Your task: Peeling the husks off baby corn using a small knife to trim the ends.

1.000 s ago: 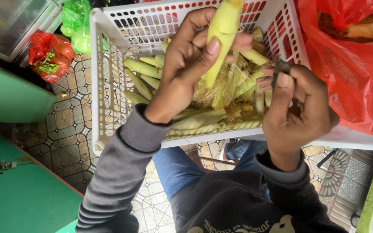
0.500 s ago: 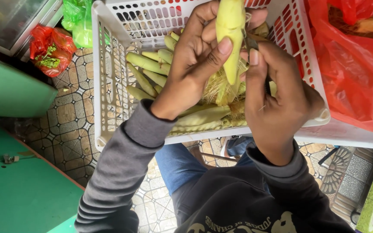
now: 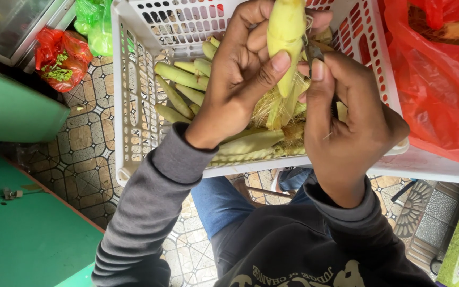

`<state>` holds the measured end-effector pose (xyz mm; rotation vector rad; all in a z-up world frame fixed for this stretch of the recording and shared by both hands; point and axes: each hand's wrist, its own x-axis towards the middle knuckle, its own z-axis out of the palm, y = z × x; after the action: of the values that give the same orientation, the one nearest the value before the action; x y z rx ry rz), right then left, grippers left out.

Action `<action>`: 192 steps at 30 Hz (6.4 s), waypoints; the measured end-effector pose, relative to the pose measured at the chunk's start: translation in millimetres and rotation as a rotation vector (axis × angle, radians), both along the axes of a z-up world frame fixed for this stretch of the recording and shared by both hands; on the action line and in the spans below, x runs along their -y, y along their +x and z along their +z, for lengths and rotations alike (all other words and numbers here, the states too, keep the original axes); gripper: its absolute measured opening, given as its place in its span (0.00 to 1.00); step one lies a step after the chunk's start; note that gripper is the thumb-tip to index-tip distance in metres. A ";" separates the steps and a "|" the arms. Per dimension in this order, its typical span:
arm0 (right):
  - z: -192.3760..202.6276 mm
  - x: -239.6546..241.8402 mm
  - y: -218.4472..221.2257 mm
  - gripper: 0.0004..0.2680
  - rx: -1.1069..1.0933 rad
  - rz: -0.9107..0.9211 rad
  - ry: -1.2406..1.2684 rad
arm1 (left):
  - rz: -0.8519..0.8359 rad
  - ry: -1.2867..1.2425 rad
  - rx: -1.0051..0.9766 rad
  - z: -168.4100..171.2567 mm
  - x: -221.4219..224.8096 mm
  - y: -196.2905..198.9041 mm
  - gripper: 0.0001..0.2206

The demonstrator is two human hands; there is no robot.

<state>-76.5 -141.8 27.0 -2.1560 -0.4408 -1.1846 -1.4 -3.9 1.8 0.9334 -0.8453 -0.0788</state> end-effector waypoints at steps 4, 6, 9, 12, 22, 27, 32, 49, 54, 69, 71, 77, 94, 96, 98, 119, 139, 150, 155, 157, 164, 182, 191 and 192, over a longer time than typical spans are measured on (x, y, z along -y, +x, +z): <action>-0.3 8.0 -3.3 0.02 0.004 -0.042 -0.089 | 0.008 -0.017 0.010 -1.2 -0.7 -0.9 0.12; 2.8 9.1 -3.4 0.02 -0.015 -0.031 -0.112 | 0.044 -0.011 0.063 -3.6 -0.4 2.6 0.13; -1.7 16.2 -2.9 0.02 -0.031 -0.059 -0.158 | 0.067 0.007 0.087 -1.3 -1.8 1.9 0.12; 1.4 17.3 -2.8 0.02 -0.035 -0.007 -0.151 | 0.060 0.016 0.099 0.7 -2.7 2.2 0.12; -11.6 14.7 3.1 0.03 0.003 -0.037 -0.169 | 0.017 -0.022 0.039 0.9 -2.9 4.8 0.12; -19.8 16.2 3.1 0.04 -0.013 -0.037 -0.177 | 0.043 -0.045 0.014 -1.2 -6.0 5.3 0.13; -26.1 14.4 4.9 0.04 -0.037 -0.016 -0.214 | 0.023 -0.115 0.024 -2.3 -9.2 6.7 0.12; -48.1 17.6 14.0 0.05 -0.225 -0.028 -0.537 | -0.019 -0.510 0.072 8.2 -42.6 31.5 0.09; -7.4 37.8 12.8 0.10 -0.131 0.129 0.015 | 0.116 0.053 0.006 14.7 -18.2 -3.5 0.16; 16.1 64.4 20.9 0.14 -0.571 0.469 0.347 | 0.557 0.549 0.363 2.8 3.4 -44.9 0.22; 15.6 65.3 21.7 0.14 -0.564 0.462 0.329 | 0.608 0.569 0.426 -0.2 3.1 -44.3 0.20; 8.5 62.6 23.7 0.15 -0.542 0.449 0.312 | 0.835 0.669 0.699 -25.8 7.5 -40.7 0.25; 1.7 55.2 22.3 0.19 -0.559 0.600 0.370 | 0.738 0.602 0.387 1.1 11.6 -47.6 0.17; 1.8 53.5 20.0 0.17 -0.628 0.622 0.470 | 0.804 0.581 0.367 -5.0 12.7 -47.4 0.15; -3.9 54.5 25.6 0.18 -0.565 0.600 0.371 | 0.861 0.601 0.413 -17.5 11.7 -45.2 0.15; -7.3 63.2 28.5 0.17 -0.572 0.580 0.378 | 0.801 0.466 0.042 11.1 18.8 -42.9 0.19; -29.6 77.9 35.6 0.11 -0.440 0.486 0.649 | 0.892 0.854 0.887 24.1 17.0 -20.0 0.13; -30.0 79.8 33.4 0.15 -0.533 0.604 0.715 | 0.749 0.738 0.458 14.5 14.6 -9.7 0.07; -29.7 81.4 31.1 0.17 -0.568 0.581 0.735 | 0.652 0.669 0.204 42.3 16.4 -20.3 0.13; -31.3 82.0 32.0 0.16 -0.562 0.580 0.769 | 0.635 0.646 0.157 36.6 18.9 -18.2 0.15; -20.9 79.6 30.8 0.19 -0.477 0.595 0.668 | -0.114 0.416 -0.351 26.1 23.0 -16.0 0.22; -7.8 71.5 28.0 0.13 -0.358 0.423 0.607 | 0.687 0.792 0.339 5.3 29.7 -21.7 0.11; -39.3 122.1 46.4 0.08 -0.174 0.550 1.019 | 0.585 0.720 0.000 4.2 -9.5 -23.0 0.06; -37.6 123.3 45.7 0.08 -0.157 0.513 1.047 | 0.627 0.727 -0.004 8.7 -14.8 -24.5 0.12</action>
<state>-30.8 -265.1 -10.7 -1.1159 -0.1975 -0.6890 -25.9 10.9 10.5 1.8463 -0.4792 0.1685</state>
